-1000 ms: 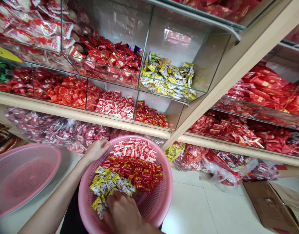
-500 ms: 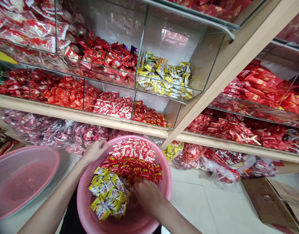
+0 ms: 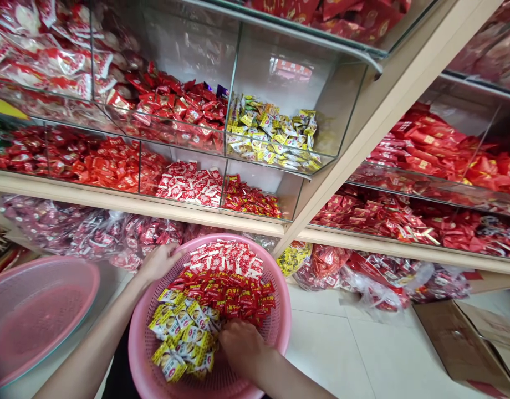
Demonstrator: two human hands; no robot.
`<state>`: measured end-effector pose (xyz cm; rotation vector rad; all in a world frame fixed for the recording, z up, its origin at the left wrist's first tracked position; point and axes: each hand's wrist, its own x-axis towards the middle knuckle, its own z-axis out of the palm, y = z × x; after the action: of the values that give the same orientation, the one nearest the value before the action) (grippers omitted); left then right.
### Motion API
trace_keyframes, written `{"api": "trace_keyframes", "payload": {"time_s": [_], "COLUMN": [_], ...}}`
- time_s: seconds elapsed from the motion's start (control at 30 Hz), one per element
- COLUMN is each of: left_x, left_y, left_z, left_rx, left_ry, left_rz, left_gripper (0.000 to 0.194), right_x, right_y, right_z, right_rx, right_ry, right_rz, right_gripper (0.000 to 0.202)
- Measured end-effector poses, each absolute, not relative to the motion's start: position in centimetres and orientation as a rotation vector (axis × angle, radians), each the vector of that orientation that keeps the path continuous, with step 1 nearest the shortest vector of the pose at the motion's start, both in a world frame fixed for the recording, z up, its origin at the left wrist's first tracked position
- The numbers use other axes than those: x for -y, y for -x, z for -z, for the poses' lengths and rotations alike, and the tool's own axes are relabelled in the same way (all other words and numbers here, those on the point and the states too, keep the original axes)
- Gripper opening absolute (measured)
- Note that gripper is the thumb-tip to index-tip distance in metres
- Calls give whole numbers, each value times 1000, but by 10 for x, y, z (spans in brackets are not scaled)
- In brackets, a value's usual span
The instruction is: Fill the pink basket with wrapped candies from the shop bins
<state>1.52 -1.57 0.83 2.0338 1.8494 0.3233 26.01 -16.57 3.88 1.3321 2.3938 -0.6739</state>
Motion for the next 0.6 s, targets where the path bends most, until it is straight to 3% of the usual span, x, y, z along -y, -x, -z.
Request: {"api": "trace_keyframes", "payload": {"time_s": [0.43,0.6], "left_x": [13,12], "left_y": [-14,-13], "left_z": [-6,-4], "left_rx": [-1846,-1840], "left_ry": [-1988,-1982], "left_rz": [-329,-328], "left_gripper": [36,35], "right_x": [151,123], "right_y": [-256,-280], "right_z": [-54,-114], "right_rx": [-2418,-2565], "right_ry": [-1330,-1376], "right_rz": [622,556], "right_gripper": [22,19]}}
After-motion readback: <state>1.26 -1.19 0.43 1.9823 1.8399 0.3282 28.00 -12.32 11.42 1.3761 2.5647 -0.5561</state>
